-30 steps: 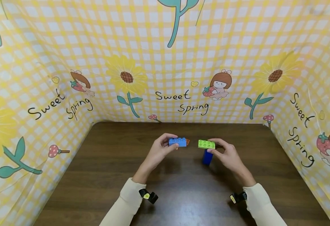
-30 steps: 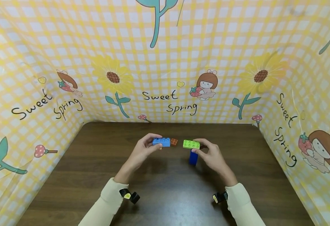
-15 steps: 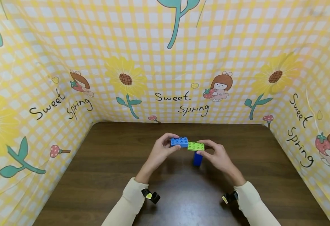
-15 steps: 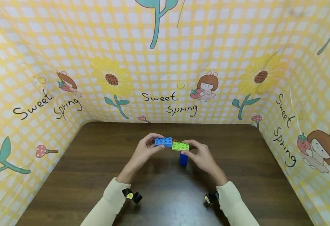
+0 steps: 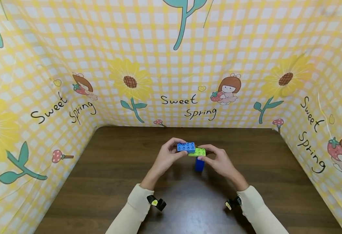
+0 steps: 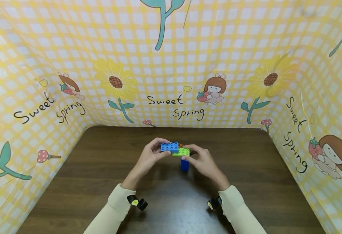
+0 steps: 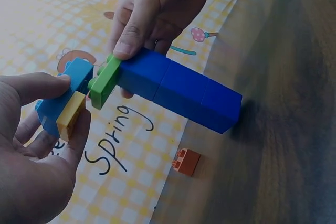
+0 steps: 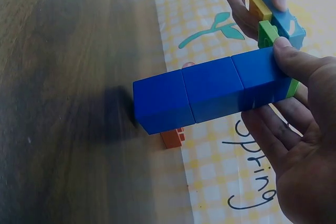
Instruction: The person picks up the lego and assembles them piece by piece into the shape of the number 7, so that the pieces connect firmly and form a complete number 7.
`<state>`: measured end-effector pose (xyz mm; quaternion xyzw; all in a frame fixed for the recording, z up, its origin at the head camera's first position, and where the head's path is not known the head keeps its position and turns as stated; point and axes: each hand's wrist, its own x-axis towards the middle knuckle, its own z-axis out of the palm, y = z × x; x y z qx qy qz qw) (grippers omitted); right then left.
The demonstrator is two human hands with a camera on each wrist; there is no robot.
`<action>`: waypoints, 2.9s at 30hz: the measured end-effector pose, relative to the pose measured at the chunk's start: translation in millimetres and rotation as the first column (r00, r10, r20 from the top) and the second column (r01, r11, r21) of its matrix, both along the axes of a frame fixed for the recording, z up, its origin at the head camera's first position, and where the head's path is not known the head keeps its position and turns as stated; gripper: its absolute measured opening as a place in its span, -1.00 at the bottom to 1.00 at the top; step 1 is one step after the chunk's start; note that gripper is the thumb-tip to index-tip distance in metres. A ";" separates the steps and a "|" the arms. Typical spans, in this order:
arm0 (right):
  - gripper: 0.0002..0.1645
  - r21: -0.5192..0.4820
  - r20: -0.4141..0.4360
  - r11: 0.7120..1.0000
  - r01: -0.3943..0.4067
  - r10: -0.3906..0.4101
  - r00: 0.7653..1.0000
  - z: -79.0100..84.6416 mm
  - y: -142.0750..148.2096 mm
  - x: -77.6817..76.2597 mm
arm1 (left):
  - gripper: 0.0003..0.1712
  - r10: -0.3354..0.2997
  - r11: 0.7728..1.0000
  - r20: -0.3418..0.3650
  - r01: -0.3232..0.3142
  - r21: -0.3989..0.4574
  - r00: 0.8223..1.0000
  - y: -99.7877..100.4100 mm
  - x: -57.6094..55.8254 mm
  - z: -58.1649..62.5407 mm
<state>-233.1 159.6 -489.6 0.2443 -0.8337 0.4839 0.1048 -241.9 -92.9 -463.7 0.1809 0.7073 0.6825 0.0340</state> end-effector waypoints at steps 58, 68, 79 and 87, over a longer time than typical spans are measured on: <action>-0.52 -0.045 0.015 0.998 -0.047 0.048 0.999 -6.2 -3.8 0.0 | -0.48 -0.183 0.982 0.433 0.142 0.125 0.883 15.0 -10.4 -13.7; -0.53 -0.046 0.006 0.998 -0.050 0.050 0.999 -6.6 -4.0 0.6 | -0.49 -0.184 0.981 0.430 0.139 0.134 0.884 15.1 -9.7 -15.3; -0.54 -0.065 0.018 0.997 -0.038 0.040 0.999 -11.9 -3.7 0.8 | -0.51 -0.186 0.981 0.435 0.139 0.138 0.881 16.2 -10.1 -16.6; -0.54 -0.071 0.044 0.997 -0.024 0.027 0.999 -11.1 -3.5 1.1 | -0.53 -0.175 0.983 0.427 0.134 0.124 0.887 17.1 -9.9 -14.8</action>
